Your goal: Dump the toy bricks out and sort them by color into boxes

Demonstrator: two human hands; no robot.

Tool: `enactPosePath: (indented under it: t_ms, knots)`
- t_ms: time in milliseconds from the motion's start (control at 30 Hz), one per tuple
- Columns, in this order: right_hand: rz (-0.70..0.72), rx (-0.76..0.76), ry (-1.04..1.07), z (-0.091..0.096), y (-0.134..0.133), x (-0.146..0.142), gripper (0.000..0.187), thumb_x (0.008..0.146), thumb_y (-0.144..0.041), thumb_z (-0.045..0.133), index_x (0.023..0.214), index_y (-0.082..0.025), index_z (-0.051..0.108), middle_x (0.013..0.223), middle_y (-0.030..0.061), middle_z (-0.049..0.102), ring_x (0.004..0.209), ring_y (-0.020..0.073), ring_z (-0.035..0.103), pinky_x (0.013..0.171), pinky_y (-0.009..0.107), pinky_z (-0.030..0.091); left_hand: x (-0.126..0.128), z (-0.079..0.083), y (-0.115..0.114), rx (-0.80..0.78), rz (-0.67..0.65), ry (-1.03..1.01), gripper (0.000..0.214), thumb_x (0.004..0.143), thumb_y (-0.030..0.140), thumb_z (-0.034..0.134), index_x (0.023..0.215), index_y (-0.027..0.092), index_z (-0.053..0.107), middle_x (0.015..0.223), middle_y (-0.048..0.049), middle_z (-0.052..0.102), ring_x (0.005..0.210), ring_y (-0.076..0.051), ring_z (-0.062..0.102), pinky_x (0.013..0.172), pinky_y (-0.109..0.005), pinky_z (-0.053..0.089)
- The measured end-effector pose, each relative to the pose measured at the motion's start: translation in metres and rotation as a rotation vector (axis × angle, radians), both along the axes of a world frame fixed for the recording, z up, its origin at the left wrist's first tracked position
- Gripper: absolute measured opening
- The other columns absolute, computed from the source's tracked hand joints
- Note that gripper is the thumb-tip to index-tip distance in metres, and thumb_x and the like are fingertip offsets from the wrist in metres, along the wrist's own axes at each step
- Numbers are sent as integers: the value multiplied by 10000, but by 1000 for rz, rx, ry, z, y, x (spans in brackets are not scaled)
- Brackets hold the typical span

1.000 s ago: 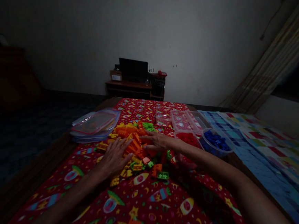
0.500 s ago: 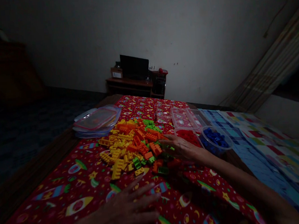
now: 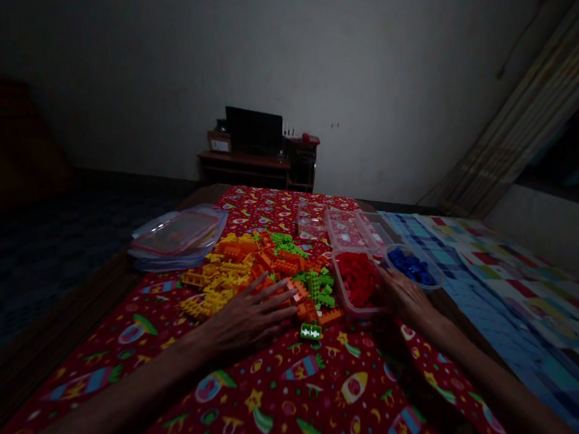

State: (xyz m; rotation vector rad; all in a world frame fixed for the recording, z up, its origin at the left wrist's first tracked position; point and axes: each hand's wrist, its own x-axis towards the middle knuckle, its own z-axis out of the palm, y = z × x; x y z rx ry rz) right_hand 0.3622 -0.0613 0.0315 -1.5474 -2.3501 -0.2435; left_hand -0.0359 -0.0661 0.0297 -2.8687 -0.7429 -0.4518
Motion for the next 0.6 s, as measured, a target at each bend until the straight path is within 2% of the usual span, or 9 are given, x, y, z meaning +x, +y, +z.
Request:
enactPosePath:
  t_ms: [67, 133, 200, 267, 333, 433, 600]
  knots:
    - [4, -74, 10, -9, -1, 2, 472, 863, -197, 385, 1313, -148, 520, 876, 144, 674, 793, 251, 622, 702, 375, 514, 11, 4, 4, -1, 64, -26, 444, 966, 292, 440, 1408, 335, 440, 1501, -6, 431, 1411, -233, 311, 1180, -498, 153]
    - [-16, -103, 45, -14, 1, 1, 477, 844, -200, 387, 1291, -113, 531, 787, 125, 665, 698, 240, 602, 652, 355, 493, 23, 4, 10, -4, 172, -49, 412, 970, 295, 424, 1377, 317, 482, 1485, -24, 453, 1406, -270, 307, 1154, -554, 167]
    - [-101, -101, 99, -12, 6, -1, 502, 827, -246, 411, 1285, -81, 531, 779, 128, 668, 685, 248, 603, 648, 360, 485, 32, 0, 18, 1, 301, -63, 382, 969, 309, 422, 1335, 293, 531, 1461, -45, 478, 1390, -326, 308, 1111, -610, 202]
    - [-201, -128, 175, -7, 11, -1, 480, 810, -321, 441, 1200, -88, 597, 811, 142, 683, 725, 263, 623, 666, 364, 485, 35, -5, 23, 8, 389, -71, 376, 959, 330, 444, 1309, 255, 557, 1438, -72, 498, 1355, -367, 335, 1073, -615, 260]
    - [-229, -251, 266, -1, 16, -1, 406, 807, -373, 423, 1005, -124, 675, 830, 141, 698, 759, 266, 640, 673, 352, 484, 32, -7, 24, 8, 387, -75, 374, 947, 334, 467, 1293, 230, 568, 1396, -88, 528, 1299, -350, 400, 1052, -551, 322]
    - [-203, -415, 356, 6, 16, -5, 393, 812, -370, 343, 804, -151, 669, 758, 108, 695, 700, 246, 640, 625, 328, 465, 19, -4, 15, -8, 314, -76, 359, 939, 308, 483, 1279, 229, 567, 1298, -83, 582, 1212, -285, 476, 1020, -446, 372]
    - [-189, -234, 336, 22, 9, -15, 371, 829, -356, 330, 780, -177, 651, 708, 86, 667, 668, 220, 610, 632, 315, 441, -1, 4, -3, -25, 298, -60, 333, 938, 351, 498, 1246, 252, 576, 1186, -69, 617, 1114, -246, 536, 970, -416, 383]
